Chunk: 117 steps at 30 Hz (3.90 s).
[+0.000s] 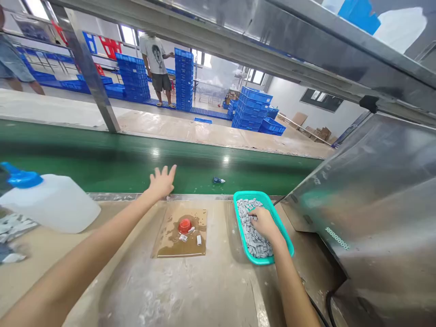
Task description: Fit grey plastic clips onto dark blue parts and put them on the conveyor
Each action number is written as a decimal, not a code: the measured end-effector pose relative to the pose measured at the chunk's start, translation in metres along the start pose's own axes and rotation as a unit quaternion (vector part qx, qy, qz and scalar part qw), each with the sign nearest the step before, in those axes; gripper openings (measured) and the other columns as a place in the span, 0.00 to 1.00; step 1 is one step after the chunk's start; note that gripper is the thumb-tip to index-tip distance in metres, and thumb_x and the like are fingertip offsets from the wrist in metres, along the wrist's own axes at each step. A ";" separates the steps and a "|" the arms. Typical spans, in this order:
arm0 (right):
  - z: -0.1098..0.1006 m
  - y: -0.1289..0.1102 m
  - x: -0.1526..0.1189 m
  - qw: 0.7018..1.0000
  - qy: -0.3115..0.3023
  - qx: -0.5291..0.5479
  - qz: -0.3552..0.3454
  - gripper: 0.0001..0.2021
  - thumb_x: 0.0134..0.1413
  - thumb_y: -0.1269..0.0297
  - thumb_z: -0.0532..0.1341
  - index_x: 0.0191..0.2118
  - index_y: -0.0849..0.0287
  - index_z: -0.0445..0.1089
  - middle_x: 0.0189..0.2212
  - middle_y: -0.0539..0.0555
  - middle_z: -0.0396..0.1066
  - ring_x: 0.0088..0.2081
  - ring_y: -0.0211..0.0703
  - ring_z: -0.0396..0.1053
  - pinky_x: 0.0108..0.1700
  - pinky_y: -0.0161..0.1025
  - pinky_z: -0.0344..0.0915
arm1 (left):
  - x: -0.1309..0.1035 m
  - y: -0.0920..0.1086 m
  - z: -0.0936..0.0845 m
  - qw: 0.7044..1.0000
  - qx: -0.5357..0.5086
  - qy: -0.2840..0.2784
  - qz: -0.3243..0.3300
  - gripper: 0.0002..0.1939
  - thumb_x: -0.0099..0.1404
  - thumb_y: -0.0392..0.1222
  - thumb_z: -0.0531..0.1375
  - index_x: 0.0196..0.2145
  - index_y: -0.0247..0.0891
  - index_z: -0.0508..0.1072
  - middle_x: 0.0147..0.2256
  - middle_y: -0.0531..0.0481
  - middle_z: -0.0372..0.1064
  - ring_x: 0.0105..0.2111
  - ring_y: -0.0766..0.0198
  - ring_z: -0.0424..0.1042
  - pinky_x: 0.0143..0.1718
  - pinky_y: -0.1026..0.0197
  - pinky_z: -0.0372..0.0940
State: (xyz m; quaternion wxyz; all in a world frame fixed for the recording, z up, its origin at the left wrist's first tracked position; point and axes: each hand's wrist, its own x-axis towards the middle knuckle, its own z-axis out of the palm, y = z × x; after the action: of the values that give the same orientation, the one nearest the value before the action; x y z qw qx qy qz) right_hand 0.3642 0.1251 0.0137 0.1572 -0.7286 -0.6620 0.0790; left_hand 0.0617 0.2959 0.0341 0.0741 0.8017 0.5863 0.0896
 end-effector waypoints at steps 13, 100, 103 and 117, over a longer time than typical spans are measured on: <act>0.002 0.016 0.001 0.951 0.197 0.228 -0.066 0.07 0.45 0.67 0.57 0.29 0.58 0.72 0.24 0.56 0.68 0.23 0.44 0.67 0.26 0.40 0.68 | 0.037 0.103 0.028 0.966 -0.224 -0.099 0.086 0.10 0.59 0.38 0.56 0.38 0.33 0.67 0.43 0.44 0.64 0.45 0.59 0.63 0.46 0.51 0.59; 0.033 -0.187 -0.013 0.898 0.066 0.357 -0.250 0.07 0.49 0.71 0.57 0.33 0.58 0.72 0.33 0.54 0.67 0.34 0.40 0.67 0.36 0.37 0.66 | -0.140 -0.001 0.002 0.611 -0.770 -0.152 -0.102 0.17 0.42 0.42 0.67 0.32 0.36 0.72 0.30 0.50 0.73 0.30 0.63 0.71 0.38 0.58 0.64; 0.035 -0.187 -0.013 0.901 0.064 0.350 -0.248 0.09 0.49 0.71 0.57 0.36 0.57 0.71 0.38 0.56 0.63 0.39 0.41 0.66 0.42 0.40 0.65 | -0.141 0.001 -0.001 0.603 -0.780 -0.140 -0.096 0.17 0.43 0.43 0.67 0.33 0.35 0.71 0.32 0.49 0.73 0.34 0.63 0.71 0.41 0.59 0.63; -0.009 -0.034 0.008 0.990 0.099 0.043 -0.095 0.15 0.46 0.81 0.48 0.32 0.62 0.69 0.32 0.55 0.70 0.36 0.42 0.66 0.38 0.38 0.63 | -0.119 -0.018 -0.019 0.894 -0.443 -0.044 -0.052 0.18 0.53 0.49 0.52 0.41 0.43 0.54 0.34 0.51 0.67 0.35 0.60 0.66 0.41 0.58 0.60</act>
State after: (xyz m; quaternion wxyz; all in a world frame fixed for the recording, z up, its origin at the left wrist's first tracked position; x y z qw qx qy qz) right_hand 0.3358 0.1341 0.0342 0.2599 -0.6594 -0.7052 0.0190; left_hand 0.0059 0.1884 0.0417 0.4522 0.6571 0.5227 0.3010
